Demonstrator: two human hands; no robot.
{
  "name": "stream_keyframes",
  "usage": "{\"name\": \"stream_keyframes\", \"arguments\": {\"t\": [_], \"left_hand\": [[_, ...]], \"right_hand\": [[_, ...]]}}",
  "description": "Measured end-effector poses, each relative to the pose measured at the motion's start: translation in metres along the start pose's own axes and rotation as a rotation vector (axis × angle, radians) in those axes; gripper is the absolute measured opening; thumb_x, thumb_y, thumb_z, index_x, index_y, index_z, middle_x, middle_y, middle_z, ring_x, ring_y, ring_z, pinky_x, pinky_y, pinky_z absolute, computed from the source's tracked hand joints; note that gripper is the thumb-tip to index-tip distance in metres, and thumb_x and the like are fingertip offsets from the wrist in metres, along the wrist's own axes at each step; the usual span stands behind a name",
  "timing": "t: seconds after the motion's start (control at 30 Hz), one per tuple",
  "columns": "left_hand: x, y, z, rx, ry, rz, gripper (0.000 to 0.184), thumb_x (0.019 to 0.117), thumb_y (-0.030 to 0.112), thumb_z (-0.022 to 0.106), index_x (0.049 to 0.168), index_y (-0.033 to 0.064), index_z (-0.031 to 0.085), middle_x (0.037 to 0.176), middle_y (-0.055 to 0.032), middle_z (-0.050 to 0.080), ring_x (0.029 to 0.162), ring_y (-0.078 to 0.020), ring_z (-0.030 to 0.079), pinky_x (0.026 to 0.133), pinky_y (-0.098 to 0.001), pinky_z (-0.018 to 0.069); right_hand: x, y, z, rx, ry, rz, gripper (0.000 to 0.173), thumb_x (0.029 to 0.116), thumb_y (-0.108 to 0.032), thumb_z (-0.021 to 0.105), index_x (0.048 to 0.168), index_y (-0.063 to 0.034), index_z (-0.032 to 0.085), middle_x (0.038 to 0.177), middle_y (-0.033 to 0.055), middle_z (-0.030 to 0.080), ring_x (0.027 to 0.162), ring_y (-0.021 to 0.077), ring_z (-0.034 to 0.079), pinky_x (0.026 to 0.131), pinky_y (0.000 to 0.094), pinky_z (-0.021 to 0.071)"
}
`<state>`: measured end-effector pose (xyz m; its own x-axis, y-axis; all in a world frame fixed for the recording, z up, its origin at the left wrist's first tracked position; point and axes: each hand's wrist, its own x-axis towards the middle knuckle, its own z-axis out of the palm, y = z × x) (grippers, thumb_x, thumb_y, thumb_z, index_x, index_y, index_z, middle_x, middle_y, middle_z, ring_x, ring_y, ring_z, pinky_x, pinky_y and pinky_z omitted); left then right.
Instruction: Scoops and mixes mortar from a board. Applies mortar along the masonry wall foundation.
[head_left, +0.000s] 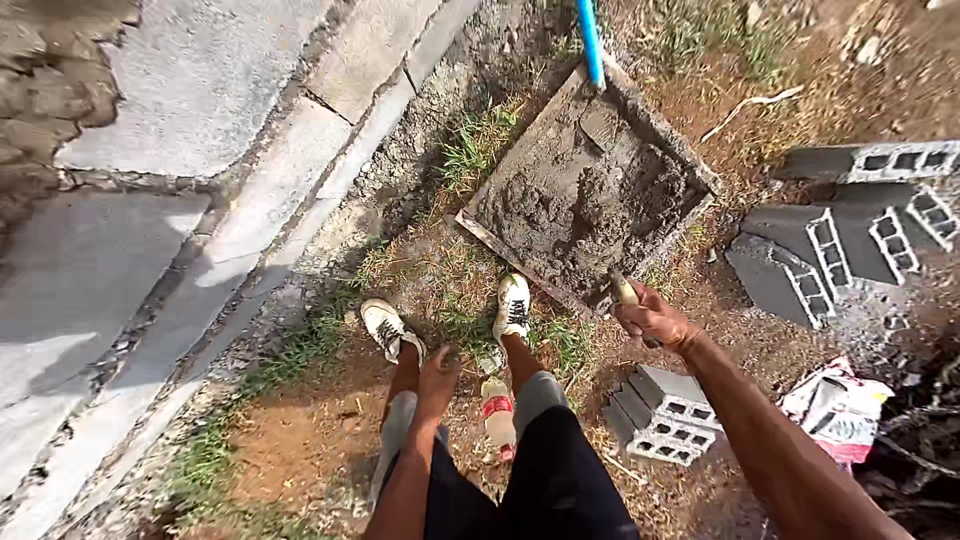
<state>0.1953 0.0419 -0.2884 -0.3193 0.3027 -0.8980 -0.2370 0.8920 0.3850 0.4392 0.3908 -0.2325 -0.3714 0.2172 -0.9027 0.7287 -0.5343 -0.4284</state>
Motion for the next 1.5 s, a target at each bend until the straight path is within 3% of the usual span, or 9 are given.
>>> {"name": "stream_keyframes", "arguments": {"t": [0.17, 0.37, 0.63, 0.8, 0.9, 0.97, 1.1, 1.33, 1.5], "left_hand": [[-0.092, 0.066, -0.028, -0.306, -0.033, 0.132, 0.041, 0.1017, 0.014, 0.058, 0.141, 0.0007, 0.057, 0.135, -0.0179, 0.064, 0.121, -0.0253, 0.065, 0.105, -0.0436, 0.0522], [-0.177, 0.085, -0.074, -0.761, 0.128, 0.183, 0.050, 0.1063, 0.022, 0.054, 0.151, 0.0021, 0.046, 0.140, -0.0219, 0.060, 0.125, -0.0294, 0.063, 0.109, -0.0468, 0.0497], [-0.248, 0.014, -0.228, -1.099, 0.579, 0.215, 0.047, 0.1102, 0.024, 0.042, 0.151, 0.0029, 0.046, 0.137, -0.0215, 0.060, 0.117, -0.0281, 0.066, 0.100, -0.0475, 0.0555], [-0.255, -0.016, -0.341, -1.411, 0.780, 0.293, 0.046, 0.1112, 0.019, 0.040, 0.149, -0.0056, 0.043, 0.134, -0.0255, 0.060, 0.115, -0.0279, 0.067, 0.100, -0.0436, 0.0559], [-0.238, -0.023, -0.397, -1.561, 0.835, 0.385, 0.044, 0.1125, 0.022, 0.039, 0.150, -0.0012, 0.045, 0.135, -0.0230, 0.061, 0.114, -0.0279, 0.068, 0.099, -0.0452, 0.0565], [-0.229, -0.022, -0.432, -1.630, 0.844, 0.446, 0.046, 0.1131, 0.029, 0.037, 0.149, 0.0028, 0.046, 0.140, -0.0194, 0.058, 0.115, -0.0266, 0.066, 0.099, -0.0448, 0.0562], [-0.191, -0.023, -0.496, -1.837, 0.773, 0.427, 0.047, 0.1139, 0.027, 0.030, 0.148, -0.0026, 0.043, 0.149, -0.0239, 0.047, 0.128, -0.0304, 0.057, 0.105, -0.0451, 0.0510], [-0.126, -0.044, -0.516, -1.871, 0.728, 0.186, 0.042, 0.1132, 0.021, 0.035, 0.148, -0.0033, 0.040, 0.143, -0.0262, 0.050, 0.120, -0.0314, 0.061, 0.098, -0.0436, 0.0546], [-0.144, -0.053, -0.519, -1.824, 0.739, 0.200, 0.039, 0.1129, 0.019, 0.037, 0.141, -0.0060, 0.048, 0.136, -0.0244, 0.055, 0.116, -0.0289, 0.062, 0.098, -0.0418, 0.0543]], "right_hand": [[-0.084, -0.072, 0.061, -0.223, -0.053, 0.019, 0.041, 0.0855, -0.016, 0.063, 0.124, -0.0094, 0.051, 0.064, -0.0035, 0.050, 0.044, 0.0081, 0.047, 0.043, 0.0262, 0.0459], [-0.120, -0.138, 0.177, -0.528, -0.309, 0.025, 0.041, 0.0835, -0.010, 0.061, 0.122, -0.0085, 0.048, 0.063, -0.0037, 0.053, 0.046, 0.0076, 0.049, 0.044, 0.0266, 0.0471], [-0.109, -0.248, 0.426, -0.951, -0.648, 0.067, 0.042, 0.0924, -0.011, 0.061, 0.132, -0.0081, 0.046, 0.069, -0.0013, 0.051, 0.049, 0.0083, 0.047, 0.046, 0.0264, 0.0455], [-0.103, -0.345, 0.590, -1.372, -0.711, -0.160, 0.041, 0.0963, -0.013, 0.061, 0.134, -0.0050, 0.048, 0.079, 0.0038, 0.053, 0.053, 0.0114, 0.049, 0.049, 0.0299, 0.0476], [-0.105, -0.399, 0.672, -1.676, -0.673, -0.397, 0.037, 0.0971, -0.017, 0.062, 0.129, -0.0009, 0.054, 0.086, 0.0107, 0.058, 0.061, 0.0175, 0.055, 0.058, 0.0385, 0.0517], [-0.107, -0.425, 0.715, -1.884, -0.581, -0.597, 0.034, 0.0972, -0.019, 0.066, 0.125, 0.0007, 0.059, 0.092, 0.0199, 0.064, 0.076, 0.0322, 0.063, 0.071, 0.0558, 0.0535], [-0.107, -0.430, 0.790, -2.249, -0.180, -0.874, 0.035, 0.1002, -0.018, 0.061, 0.131, -0.0032, 0.059, 0.103, 0.0333, 0.068, 0.096, 0.0568, 0.066, 0.077, 0.0752, 0.0499], [-0.054, -0.400, 0.817, -2.379, -0.034, -0.889, 0.039, 0.1030, -0.005, 0.051, 0.142, -0.0033, 0.050, 0.124, 0.0324, 0.063, 0.101, 0.0569, 0.066, 0.080, 0.0718, 0.0524], [-0.075, -0.401, 0.782, -2.253, 0.038, -0.998, 0.027, 0.1057, -0.009, 0.048, 0.130, 0.0013, 0.055, 0.117, 0.0299, 0.065, 0.088, 0.0538, 0.069, 0.068, 0.0685, 0.0534]]}}
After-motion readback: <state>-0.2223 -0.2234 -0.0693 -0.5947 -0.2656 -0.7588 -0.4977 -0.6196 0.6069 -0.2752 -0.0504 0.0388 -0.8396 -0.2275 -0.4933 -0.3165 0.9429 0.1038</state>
